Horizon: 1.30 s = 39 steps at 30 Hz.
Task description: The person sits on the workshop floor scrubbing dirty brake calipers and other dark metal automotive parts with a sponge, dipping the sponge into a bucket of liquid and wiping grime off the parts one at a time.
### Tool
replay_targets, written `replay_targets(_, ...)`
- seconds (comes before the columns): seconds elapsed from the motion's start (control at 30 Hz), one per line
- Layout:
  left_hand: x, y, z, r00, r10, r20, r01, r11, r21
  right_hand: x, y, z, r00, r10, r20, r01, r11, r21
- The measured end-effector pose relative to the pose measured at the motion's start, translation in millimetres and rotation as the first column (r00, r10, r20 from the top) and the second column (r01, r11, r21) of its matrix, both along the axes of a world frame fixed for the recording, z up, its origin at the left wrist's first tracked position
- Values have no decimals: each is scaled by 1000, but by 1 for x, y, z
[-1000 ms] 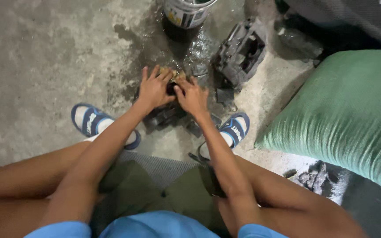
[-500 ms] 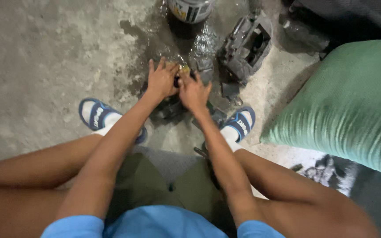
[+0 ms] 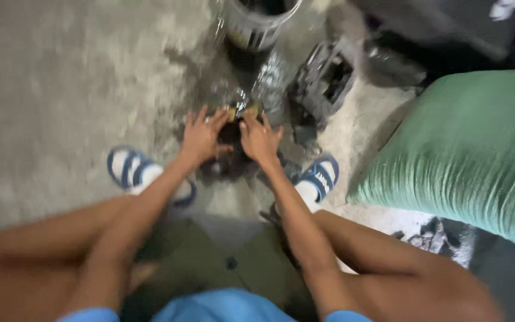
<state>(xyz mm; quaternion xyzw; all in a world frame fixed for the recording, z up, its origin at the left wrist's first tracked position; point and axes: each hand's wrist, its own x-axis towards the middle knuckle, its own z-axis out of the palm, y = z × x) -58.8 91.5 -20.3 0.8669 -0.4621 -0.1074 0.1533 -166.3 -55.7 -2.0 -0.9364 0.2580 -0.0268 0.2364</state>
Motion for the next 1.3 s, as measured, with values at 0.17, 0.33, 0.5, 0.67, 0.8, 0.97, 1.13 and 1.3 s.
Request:
replay_targets(0.17,0,-18,-3,998,9,57,-10,1000,18,-1,-4,1,982,-42,-185,66,989,129)
replay_targets(0.33,-4,12,4,999,-13,-36,16,996,83,-5,0,-9,990,-97,100,82,986,142)
replay_targets(0.5,-3,15,-1,998,-48,30,48,999,9,-10,5,-22,993,-21,117,20,1000,16)
replay_targets(0.67,3,-10,-10,997,-44,60,41,998,42,-12,6,-30,989,96,111,-91,995,-47)
replay_targets(0.8,5,16,-4,997,-73,-3,73,996,58,-12,10,-33,992,-80,98,74,995,65)
replay_targets(0.97,3,11,-13,997,-75,33,74,997,23,-14,11,-34,989,-33,145,29,999,31)
replay_targets(1.13,6,-8,-20,999,-43,27,42,999,28,-16,7,-31,986,114,124,-112,993,-25)
replay_targets(1.3,16,0,-4,993,-120,1,119,989,90,-12,8,-29,994,-98,38,95,992,81)
